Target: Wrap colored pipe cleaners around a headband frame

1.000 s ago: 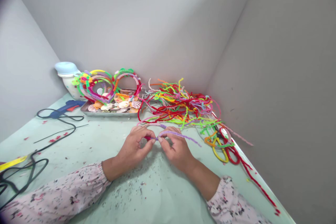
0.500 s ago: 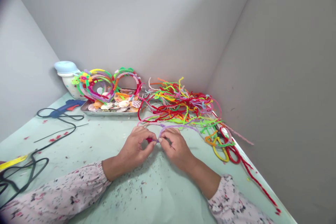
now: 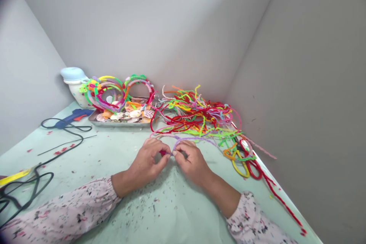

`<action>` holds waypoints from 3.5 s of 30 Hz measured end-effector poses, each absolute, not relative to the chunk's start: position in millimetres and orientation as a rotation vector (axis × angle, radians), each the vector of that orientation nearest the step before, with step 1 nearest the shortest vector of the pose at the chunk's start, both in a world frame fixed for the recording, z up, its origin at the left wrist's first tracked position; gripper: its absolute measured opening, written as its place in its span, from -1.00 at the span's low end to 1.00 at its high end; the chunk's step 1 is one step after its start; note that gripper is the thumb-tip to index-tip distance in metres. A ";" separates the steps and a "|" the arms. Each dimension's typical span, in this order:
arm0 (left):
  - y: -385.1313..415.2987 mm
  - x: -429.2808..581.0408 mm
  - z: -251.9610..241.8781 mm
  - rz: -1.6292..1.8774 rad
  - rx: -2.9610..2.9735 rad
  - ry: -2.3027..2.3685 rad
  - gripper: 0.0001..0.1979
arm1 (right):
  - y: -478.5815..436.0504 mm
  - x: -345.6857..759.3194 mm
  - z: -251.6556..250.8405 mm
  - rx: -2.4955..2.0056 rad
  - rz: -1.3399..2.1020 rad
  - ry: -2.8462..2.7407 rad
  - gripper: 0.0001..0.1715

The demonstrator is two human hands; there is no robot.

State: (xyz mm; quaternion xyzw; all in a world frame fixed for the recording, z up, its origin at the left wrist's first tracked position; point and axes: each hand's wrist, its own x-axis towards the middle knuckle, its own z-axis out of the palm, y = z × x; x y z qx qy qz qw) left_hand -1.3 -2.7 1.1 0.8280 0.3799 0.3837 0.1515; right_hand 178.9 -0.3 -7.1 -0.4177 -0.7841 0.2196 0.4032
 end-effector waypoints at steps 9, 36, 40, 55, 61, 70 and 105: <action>-2.5 -0.5 2.7 1.140 2.349 1.100 -0.93 | -1.0 178.6 -4.1 -1.047 0.546 -1.919 -0.84; -2.9 -0.7 1.6 1.079 2.391 1.094 -0.92 | -0.8 178.9 -5.0 -1.073 0.653 -1.920 -0.80; -2.3 -0.2 1.8 1.091 2.386 1.080 -0.91 | -1.1 178.4 -4.2 -1.064 0.659 -1.909 -0.81; -4.2 -1.4 0.4 1.051 2.433 1.045 -0.91 | 1.9 179.2 -5.5 -1.086 0.755 -1.984 -0.76; -4.4 -0.7 1.1 1.073 2.408 1.057 -0.93 | 0.1 178.7 -5.0 -1.090 0.722 -1.939 -0.78; -6.2 -1.5 7.4 1.234 2.271 1.086 -0.93 | -5.2 177.9 -2.0 -1.034 0.531 -1.788 -0.93; -4.7 -1.7 6.1 1.202 2.251 1.160 -0.91 | -1.2 177.0 -6.8 -0.955 0.384 -1.859 -0.89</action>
